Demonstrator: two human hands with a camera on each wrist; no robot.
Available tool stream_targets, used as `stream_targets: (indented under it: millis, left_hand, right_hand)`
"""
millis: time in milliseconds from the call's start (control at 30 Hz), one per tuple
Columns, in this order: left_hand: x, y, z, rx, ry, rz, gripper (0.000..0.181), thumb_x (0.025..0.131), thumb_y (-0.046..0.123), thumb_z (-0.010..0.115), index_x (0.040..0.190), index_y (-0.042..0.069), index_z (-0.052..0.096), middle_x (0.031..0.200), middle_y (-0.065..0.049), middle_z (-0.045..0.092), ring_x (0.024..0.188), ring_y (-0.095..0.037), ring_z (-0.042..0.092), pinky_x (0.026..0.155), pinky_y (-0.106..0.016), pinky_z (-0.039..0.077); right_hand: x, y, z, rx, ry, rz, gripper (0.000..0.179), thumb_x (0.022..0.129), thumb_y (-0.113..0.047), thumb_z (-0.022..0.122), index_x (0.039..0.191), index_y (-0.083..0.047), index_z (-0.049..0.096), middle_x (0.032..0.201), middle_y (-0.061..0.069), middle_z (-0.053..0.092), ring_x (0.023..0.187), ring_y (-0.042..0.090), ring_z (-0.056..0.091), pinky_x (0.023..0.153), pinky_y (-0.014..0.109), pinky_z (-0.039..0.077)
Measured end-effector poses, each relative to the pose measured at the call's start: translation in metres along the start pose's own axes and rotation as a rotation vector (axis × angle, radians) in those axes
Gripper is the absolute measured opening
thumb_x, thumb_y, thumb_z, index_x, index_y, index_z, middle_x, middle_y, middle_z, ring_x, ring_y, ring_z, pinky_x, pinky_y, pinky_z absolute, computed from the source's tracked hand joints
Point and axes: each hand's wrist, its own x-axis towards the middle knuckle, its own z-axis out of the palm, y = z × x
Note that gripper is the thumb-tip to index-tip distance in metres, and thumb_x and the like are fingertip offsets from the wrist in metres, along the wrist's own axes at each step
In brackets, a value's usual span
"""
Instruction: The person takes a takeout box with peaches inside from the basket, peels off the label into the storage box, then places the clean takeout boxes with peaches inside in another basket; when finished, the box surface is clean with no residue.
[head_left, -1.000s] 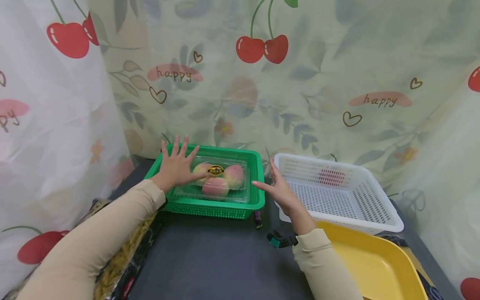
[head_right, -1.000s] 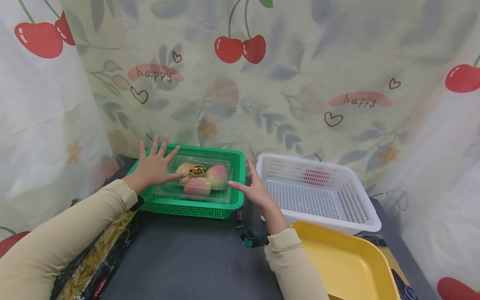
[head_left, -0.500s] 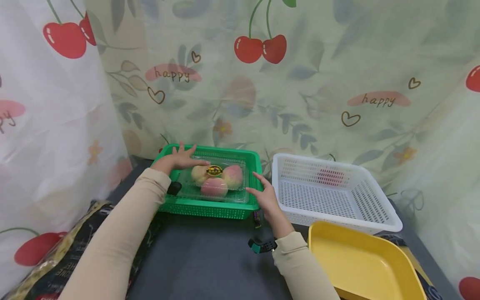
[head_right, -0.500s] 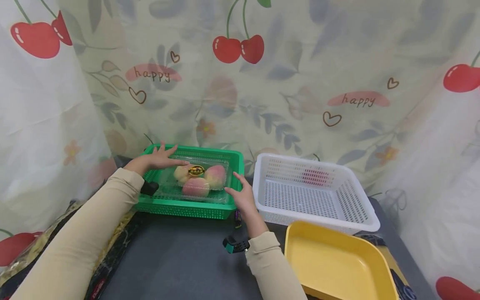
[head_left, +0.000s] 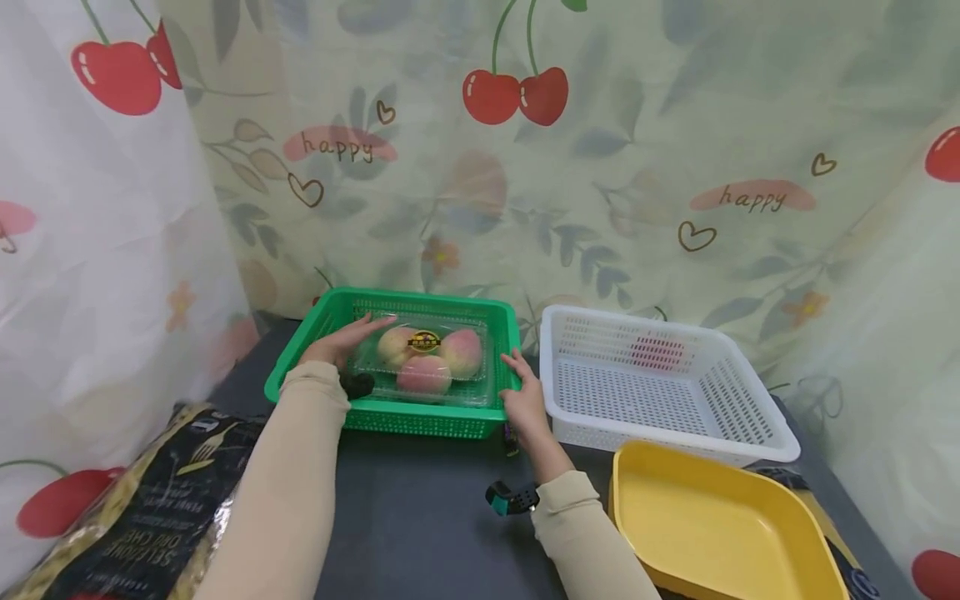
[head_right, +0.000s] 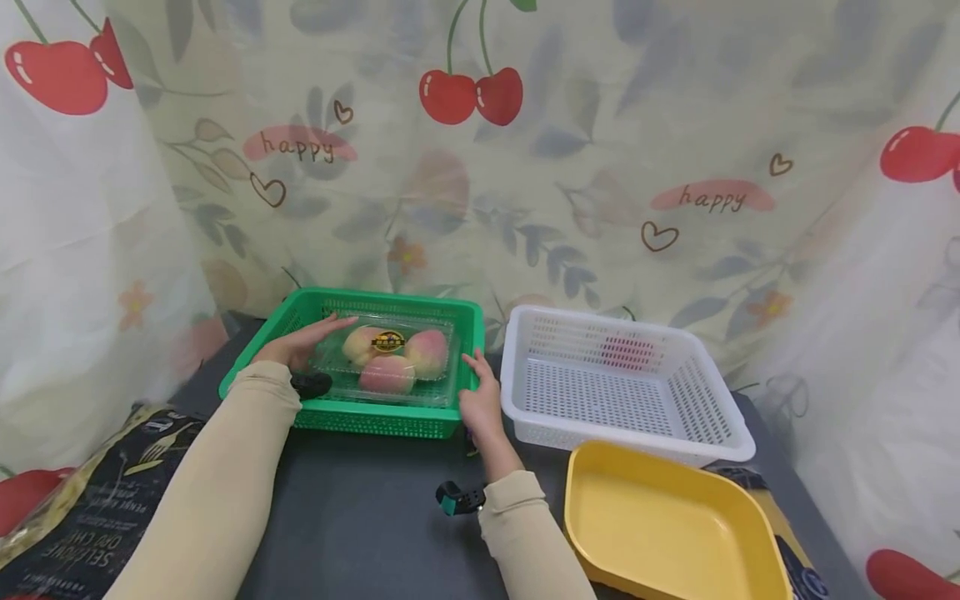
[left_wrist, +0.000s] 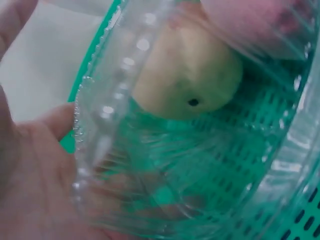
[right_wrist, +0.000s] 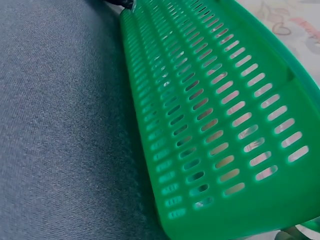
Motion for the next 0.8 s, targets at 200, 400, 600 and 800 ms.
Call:
stream_targets:
  millis: [200,400,600,800]
  left_hand:
    - [-0.001,-0.005,0.005,-0.010,-0.015,-0.022,0.092,0.092,0.056,0.042,0.143,0.025,-0.029,0.151,-0.011,-0.031,0.139,-0.042,-0.018,0.110,-0.064,0.004]
    - [-0.001,-0.010,0.009,0.111,0.013,0.009,0.096,0.093,0.049,0.046,0.142,0.018,-0.030,0.151,-0.014,-0.031,0.141,-0.041,-0.015,0.112,-0.061,0.008]
    - [0.009,-0.014,0.014,0.135,0.077,0.040,0.094,0.094,0.046,0.048,0.146,0.014,-0.023,0.154,-0.019,-0.019,0.142,-0.042,0.001,0.110,-0.057,0.023]
    - [0.011,-0.007,0.022,0.033,0.134,0.045,0.079,0.099,0.036,0.042,0.149,0.015,-0.016,0.154,-0.028,0.001,0.119,-0.044,0.049,0.071,-0.037,0.053]
  right_hand:
    - [0.001,0.004,0.001,0.016,0.024,0.001,0.059,0.084,0.015,0.044,0.136,-0.012,0.047,0.155,-0.005,0.021,0.145,0.028,0.013,0.066,0.026,0.038]
    - [0.001,0.005,0.002,0.026,0.029,0.002,0.056,0.082,0.015,0.044,0.132,-0.010,0.052,0.155,-0.004,0.021,0.145,0.027,0.012,0.080,0.030,0.038]
    - [0.000,0.004,0.001,0.017,0.024,-0.004,0.053,0.081,0.016,0.043,0.129,-0.006,0.054,0.155,-0.001,0.022,0.145,0.029,0.011,0.071,0.026,0.037]
    - [0.002,0.003,0.001,0.016,0.029,-0.007,0.053,0.081,0.015,0.043,0.127,-0.007,0.055,0.155,-0.003,0.022,0.145,0.028,0.011,0.073,0.027,0.039]
